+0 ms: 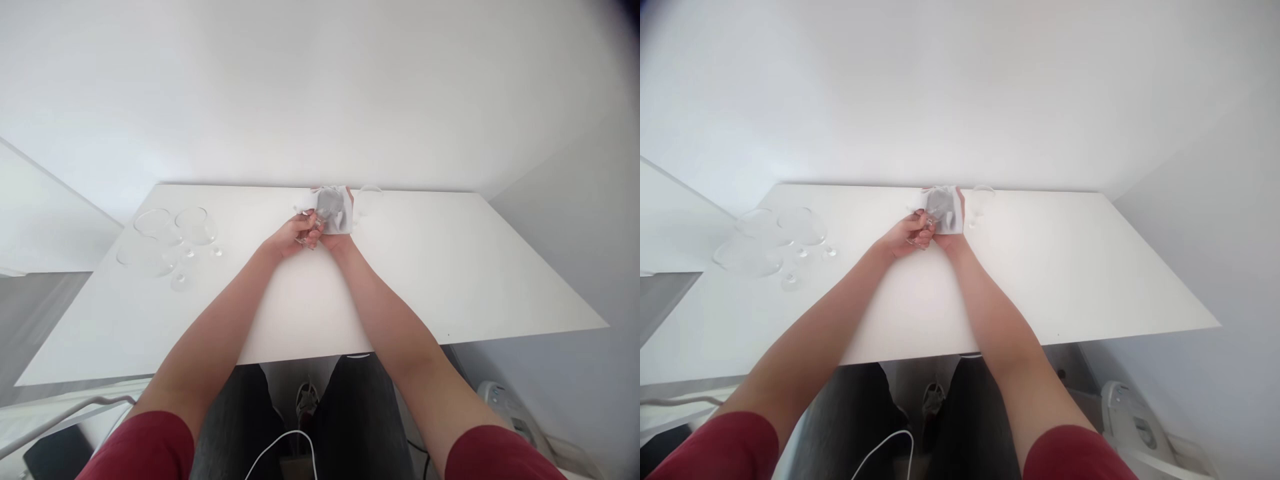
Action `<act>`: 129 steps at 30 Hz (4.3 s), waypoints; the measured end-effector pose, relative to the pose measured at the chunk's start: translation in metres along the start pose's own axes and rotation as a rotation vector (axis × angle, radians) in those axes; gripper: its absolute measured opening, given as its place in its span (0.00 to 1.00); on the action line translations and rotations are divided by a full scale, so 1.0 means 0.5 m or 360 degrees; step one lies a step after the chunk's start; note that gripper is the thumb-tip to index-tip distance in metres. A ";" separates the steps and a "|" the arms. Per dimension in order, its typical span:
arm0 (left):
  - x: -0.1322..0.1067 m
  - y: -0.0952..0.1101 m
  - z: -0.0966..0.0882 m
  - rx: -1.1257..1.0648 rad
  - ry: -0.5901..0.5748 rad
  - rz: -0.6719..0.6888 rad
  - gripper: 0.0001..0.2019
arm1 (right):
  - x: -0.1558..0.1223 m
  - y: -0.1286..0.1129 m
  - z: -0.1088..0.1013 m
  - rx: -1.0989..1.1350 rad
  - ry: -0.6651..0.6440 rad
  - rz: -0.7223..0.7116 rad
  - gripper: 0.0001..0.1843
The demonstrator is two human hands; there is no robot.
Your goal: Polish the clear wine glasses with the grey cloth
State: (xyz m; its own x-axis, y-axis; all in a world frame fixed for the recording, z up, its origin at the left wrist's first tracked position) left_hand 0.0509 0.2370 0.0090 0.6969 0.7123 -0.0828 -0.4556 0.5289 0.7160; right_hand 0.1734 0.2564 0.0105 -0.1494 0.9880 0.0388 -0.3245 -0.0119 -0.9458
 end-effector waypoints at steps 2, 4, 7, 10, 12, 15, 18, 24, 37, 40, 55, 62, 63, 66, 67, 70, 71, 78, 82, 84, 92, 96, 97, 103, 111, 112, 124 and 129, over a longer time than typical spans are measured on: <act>-0.004 0.002 0.002 -0.0042 -0.0074 -0.0095 0.17 | -0.001 -0.006 -0.003 -0.0047 0.0099 -0.0104 0.37; -0.003 0.007 -0.001 -0.0105 -0.0064 -0.0094 0.17 | -0.002 -0.006 0.003 -0.0067 0.0104 -0.0135 0.36; 0.008 0.012 -0.011 -0.0194 0.0088 0.0121 0.16 | -0.002 0.009 0.022 -0.0135 0.0032 -0.0089 0.36; 0.022 0.010 -0.023 -0.0073 0.0302 0.0411 0.16 | -0.002 0.020 0.029 -0.0365 0.0252 -0.0282 0.31; 0.027 0.004 -0.027 0.0079 0.0391 0.0490 0.16 | -0.005 0.017 0.024 -0.0605 0.0520 -0.0519 0.31; 0.028 -0.004 -0.025 0.0178 0.0356 0.0460 0.14 | -0.012 0.006 0.016 -0.0944 0.0793 -0.0795 0.35; 0.021 -0.003 -0.021 0.0202 0.0307 0.0389 0.14 | -0.010 0.003 0.009 -0.0864 0.0807 -0.0765 0.34; 0.001 0.003 -0.008 -0.0074 0.0122 0.0034 0.14 | 0.003 0.010 0.010 0.0075 0.0134 -0.0120 0.30; 0.024 -0.001 -0.024 0.0259 0.0441 0.0536 0.13 | -0.005 0.021 0.024 -0.0534 0.0546 -0.0354 0.26; 0.018 0.000 -0.022 0.0318 0.0324 0.0426 0.14 | -0.016 0.004 0.024 -0.0511 0.0689 -0.0631 0.34; 0.018 0.009 -0.022 -0.0116 0.0369 0.0430 0.15 | -0.015 0.010 0.048 -0.0386 0.0123 -0.0158 0.21; 0.017 0.005 -0.033 0.0506 0.0288 0.0321 0.19 | -0.029 -0.016 0.017 -0.0454 0.0741 -0.0606 0.29; 0.014 0.006 -0.033 0.0522 0.0262 0.0259 0.19 | -0.024 -0.014 0.014 -0.0327 0.0686 -0.0509 0.26; 0.004 0.012 -0.031 0.0448 0.0175 0.0125 0.21 | -0.008 -0.007 0.014 0.0036 0.0381 -0.0212 0.26; 0.001 0.015 -0.029 0.0387 0.0161 0.0113 0.21 | -0.004 -0.005 0.018 0.0096 0.0273 -0.0141 0.29; -0.001 0.021 -0.021 0.0165 0.0185 0.0175 0.18 | -0.002 0.003 0.032 0.0069 0.0070 0.0007 0.35; 0.000 0.022 -0.019 0.0099 0.0210 0.0220 0.16 | -0.003 0.007 0.036 0.0001 0.0045 0.0039 0.35; 0.015 0.011 -0.024 0.0330 0.0278 0.0333 0.13 | -0.030 -0.005 0.031 -0.0561 0.0792 -0.0582 0.30; 0.009 0.010 -0.026 0.0489 0.0177 0.0217 0.16 | -0.030 -0.014 0.015 -0.0294 0.0807 -0.0587 0.26; 0.004 0.012 -0.025 0.0539 0.0130 0.0157 0.19 | -0.021 -0.013 0.011 -0.0053 0.0640 -0.0439 0.23; 0.012 0.016 -0.027 0.0090 0.0274 0.0358 0.17 | -0.001 0.019 0.041 -0.0062 0.0043 0.0140 0.37; 0.019 0.017 -0.029 0.0111 0.0349 0.0485 0.18 | 0.005 0.038 0.044 -0.0174 0.0160 0.0038 0.35; 0.019 0.019 -0.031 0.0114 0.0378 0.0524 0.19 | 0.008 0.042 0.043 -0.0180 0.0170 0.0014 0.35; 0.010 0.027 -0.031 -0.0205 0.0311 0.0325 0.17 | 0.008 0.028 0.035 -0.0070 0.0057 -0.0027 0.36; -0.013 0.006 -0.018 -0.0109 -0.0091 -0.0315 0.12 | -0.029 -0.021 0.017 0.0055 -0.0021 -0.0247 0.38; -0.012 0.005 -0.019 -0.0099 -0.0086 -0.0290 0.13 | -0.028 -0.019 0.015 0.0032 -0.0004 -0.0240 0.38; 0.000 0.018 -0.020 -0.0012 0.0003 0.0035 0.15 | -0.009 -0.026 0.028 0.0042 -0.0039 -0.0231 0.42; 0.000 0.015 -0.029 -0.0043 -0.0054 -0.0083 0.15 | -0.019 -0.027 0.019 0.0155 -0.0092 -0.0376 0.43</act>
State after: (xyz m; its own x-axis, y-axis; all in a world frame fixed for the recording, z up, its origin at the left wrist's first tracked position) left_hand 0.0397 0.2474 0.0044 0.7382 0.6677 -0.0958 -0.4325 0.5775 0.6925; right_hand 0.1703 0.2456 0.0259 -0.1110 0.9548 0.2756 -0.4444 0.2004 -0.8731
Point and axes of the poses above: each hand's wrist, its own x-axis towards the middle knuckle, its own z-axis out of the palm, y = z × x, the point moved 3 cm from there along x, towards the middle knuckle, and after that the axes turned 14 degrees about -x, right-handed, at the moved point
